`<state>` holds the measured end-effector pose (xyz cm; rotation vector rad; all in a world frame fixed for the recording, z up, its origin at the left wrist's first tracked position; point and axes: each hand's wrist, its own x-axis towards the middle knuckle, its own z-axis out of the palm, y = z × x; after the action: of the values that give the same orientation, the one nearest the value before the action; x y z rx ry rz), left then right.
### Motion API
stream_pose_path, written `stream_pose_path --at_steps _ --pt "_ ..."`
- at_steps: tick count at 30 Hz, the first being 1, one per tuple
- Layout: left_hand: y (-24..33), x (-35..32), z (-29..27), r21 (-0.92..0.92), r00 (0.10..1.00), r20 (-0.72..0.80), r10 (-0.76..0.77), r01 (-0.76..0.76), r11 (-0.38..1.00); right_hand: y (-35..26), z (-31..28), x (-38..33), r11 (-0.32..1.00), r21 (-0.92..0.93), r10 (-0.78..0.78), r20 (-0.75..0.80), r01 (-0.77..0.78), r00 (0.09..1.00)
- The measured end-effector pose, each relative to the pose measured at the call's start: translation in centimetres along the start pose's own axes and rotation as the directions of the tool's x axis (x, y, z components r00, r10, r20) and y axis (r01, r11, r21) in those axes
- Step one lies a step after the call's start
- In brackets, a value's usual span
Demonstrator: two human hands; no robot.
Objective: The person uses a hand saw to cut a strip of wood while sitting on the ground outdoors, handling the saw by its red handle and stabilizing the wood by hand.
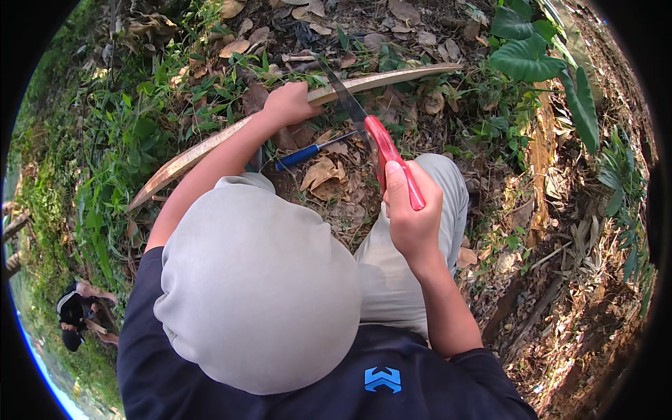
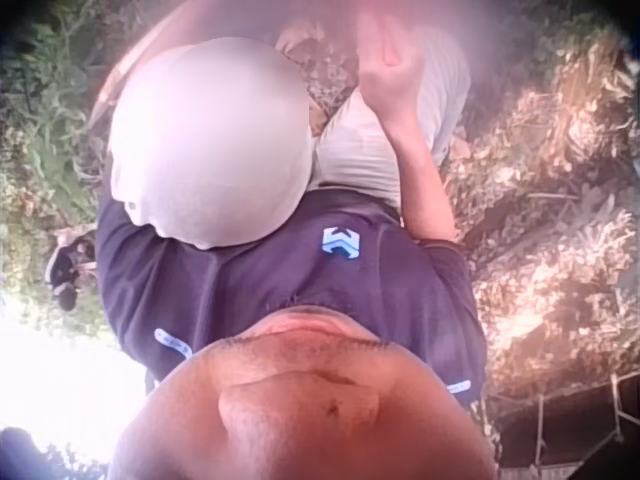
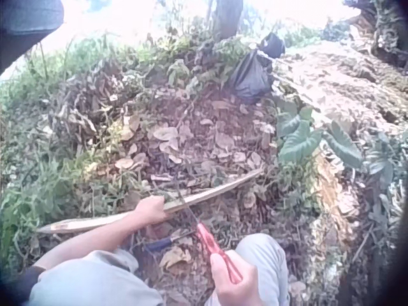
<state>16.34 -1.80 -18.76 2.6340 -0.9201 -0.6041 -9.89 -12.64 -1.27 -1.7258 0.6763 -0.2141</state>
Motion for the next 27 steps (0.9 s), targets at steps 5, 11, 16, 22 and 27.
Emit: stream_pose_path --at_steps 5,11,16,22,27 --pt "0.8 -1.2 0.5 0.064 0.997 -0.072 0.003 0.002 0.998 -0.9 -0.4 -0.3 0.999 -0.021 0.041 -0.015 -0.041 0.999" --pt "-0.3 -1.7 1.8 0.087 0.989 -0.145 0.038 -0.025 0.996 -4.6 -1.1 -1.2 0.992 -0.125 0.024 0.013 -0.023 1.000" --pt "-1.5 0.0 2.0 0.058 0.987 -0.150 0.057 -0.048 0.997 -5.1 0.8 0.6 0.982 -0.170 -0.091 -0.031 0.084 0.995" --pt "-0.1 -1.4 1.9 0.107 0.992 -0.129 -0.001 0.015 0.994 -6.0 0.0 0.2 0.979 -0.185 -0.090 -0.025 0.084 0.996" --pt "-1.6 -0.1 2.1 0.107 0.989 -0.145 0.026 -0.011 0.994 -6.1 1.1 0.4 0.980 -0.175 -0.097 -0.024 0.091 0.995"
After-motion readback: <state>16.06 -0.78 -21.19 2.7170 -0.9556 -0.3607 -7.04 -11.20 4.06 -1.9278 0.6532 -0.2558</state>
